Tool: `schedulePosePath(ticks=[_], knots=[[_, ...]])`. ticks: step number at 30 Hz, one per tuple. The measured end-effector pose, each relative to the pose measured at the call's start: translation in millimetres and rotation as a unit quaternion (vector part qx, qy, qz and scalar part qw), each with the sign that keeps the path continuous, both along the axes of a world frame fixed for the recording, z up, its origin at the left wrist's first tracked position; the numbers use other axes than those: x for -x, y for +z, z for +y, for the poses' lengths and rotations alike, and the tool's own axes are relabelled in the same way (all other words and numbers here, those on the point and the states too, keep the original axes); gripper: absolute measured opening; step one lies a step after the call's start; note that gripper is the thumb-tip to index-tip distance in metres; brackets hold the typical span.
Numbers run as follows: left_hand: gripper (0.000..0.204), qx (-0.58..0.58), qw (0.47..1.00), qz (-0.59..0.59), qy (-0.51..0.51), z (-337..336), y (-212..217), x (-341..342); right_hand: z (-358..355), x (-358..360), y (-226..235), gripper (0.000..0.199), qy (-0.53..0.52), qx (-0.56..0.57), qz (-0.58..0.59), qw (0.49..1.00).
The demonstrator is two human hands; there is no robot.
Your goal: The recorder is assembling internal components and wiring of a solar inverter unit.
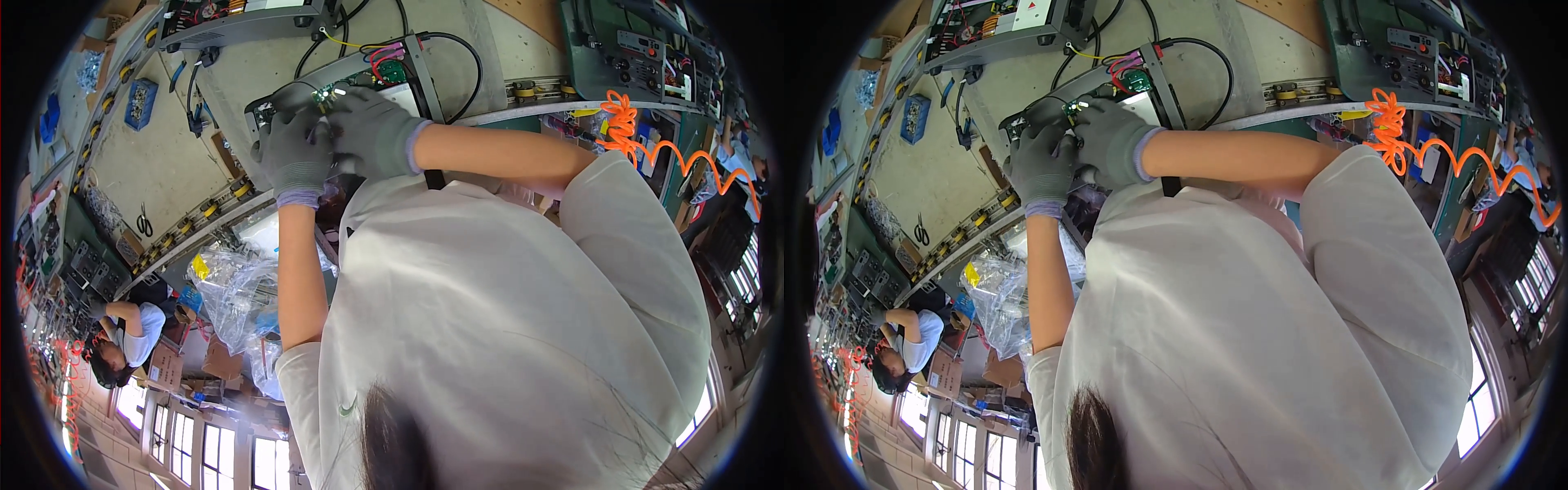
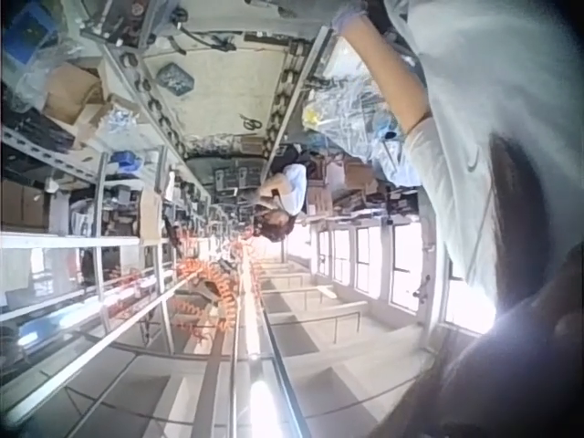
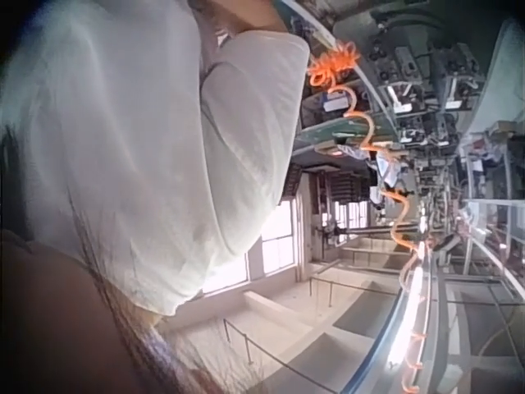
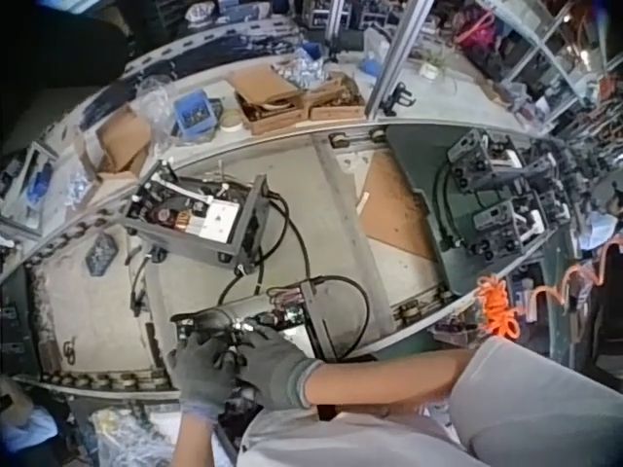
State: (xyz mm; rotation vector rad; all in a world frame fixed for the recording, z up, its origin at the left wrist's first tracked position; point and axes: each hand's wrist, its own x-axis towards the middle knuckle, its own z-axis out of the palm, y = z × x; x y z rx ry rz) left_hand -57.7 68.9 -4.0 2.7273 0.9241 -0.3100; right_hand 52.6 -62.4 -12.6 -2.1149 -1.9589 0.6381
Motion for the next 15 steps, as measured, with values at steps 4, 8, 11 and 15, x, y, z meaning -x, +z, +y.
schedulePosePath(ticks=[4,8,11,15], knots=[[0.031,-0.008,0.994,0.108,0.009,-12.1,6.5,-13.7,-24.1,-37.3,8.8,0.028,-0.126,-0.047,0.024,0.991],[0.032,-0.035,0.995,0.094,0.028,-16.6,-9.8,-13.6,-39.8,-61.0,-9.9,0.024,-0.193,-0.158,-0.019,0.968],[0.032,-0.047,0.99,0.131,0.032,-15.8,-12.3,-19.6,-44.1,-61.3,-14.7,0.024,-0.163,-0.177,-0.067,0.968],[0.032,-0.034,0.983,0.176,0.037,-10.4,-13.4,-27.9,-44.1,-58.9,-18.5,0.024,-0.179,-0.209,-0.05,0.96]])
